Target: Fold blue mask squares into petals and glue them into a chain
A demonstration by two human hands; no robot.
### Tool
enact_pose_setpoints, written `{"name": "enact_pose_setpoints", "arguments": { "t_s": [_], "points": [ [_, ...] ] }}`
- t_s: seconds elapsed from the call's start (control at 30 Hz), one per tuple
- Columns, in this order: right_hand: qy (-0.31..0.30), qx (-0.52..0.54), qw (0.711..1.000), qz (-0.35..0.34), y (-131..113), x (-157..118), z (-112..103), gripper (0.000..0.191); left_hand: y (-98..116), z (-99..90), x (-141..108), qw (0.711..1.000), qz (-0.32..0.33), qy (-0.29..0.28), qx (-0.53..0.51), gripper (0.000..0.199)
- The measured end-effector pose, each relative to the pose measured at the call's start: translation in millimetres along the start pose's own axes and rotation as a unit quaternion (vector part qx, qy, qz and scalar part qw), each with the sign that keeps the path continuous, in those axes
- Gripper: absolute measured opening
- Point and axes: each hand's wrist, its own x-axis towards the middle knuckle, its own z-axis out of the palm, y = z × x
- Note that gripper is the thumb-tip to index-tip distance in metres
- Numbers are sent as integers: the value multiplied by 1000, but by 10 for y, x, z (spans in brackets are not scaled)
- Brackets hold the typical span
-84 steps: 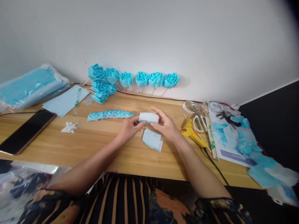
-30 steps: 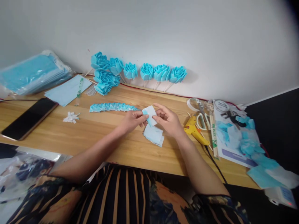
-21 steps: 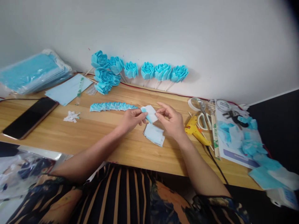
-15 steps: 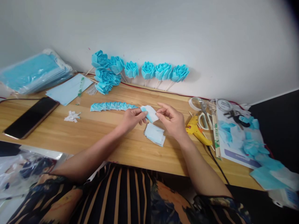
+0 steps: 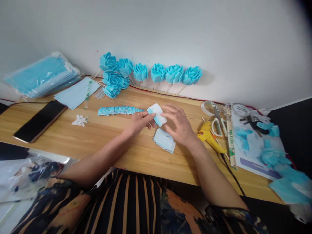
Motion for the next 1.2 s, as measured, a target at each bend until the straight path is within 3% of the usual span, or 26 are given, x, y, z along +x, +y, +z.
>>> {"name": "enact_pose_setpoints", "arguments": {
  "t_s": [0.3,0.4,0.5,0.6,0.73,0.83,1.2],
  "points": [
    [22,1,1000,-13,16,-16,87,12,-25,10,-27,997,25,0,75,36],
    [43,36,998,22,-14,-11,78,7,-22,9,-26,993,42,11,111,38],
    [62,89,989,100,-57,-9,83,4,-14,14,-29,992,43,6,117,38],
    [74,168,963,198,-79,-17,113,7,0,22,-42,993,42,-10,107,37],
    [76,332,889,304,-62,-33,161,12,15,34,-62,993,35,-26,108,36],
    [61,389,847,356,-46,-34,163,18,10,37,-67,993,33,-36,104,39],
    [83,357,864,345,-63,-1,133,29,-30,13,-43,993,18,-49,105,43]
  ]
}}
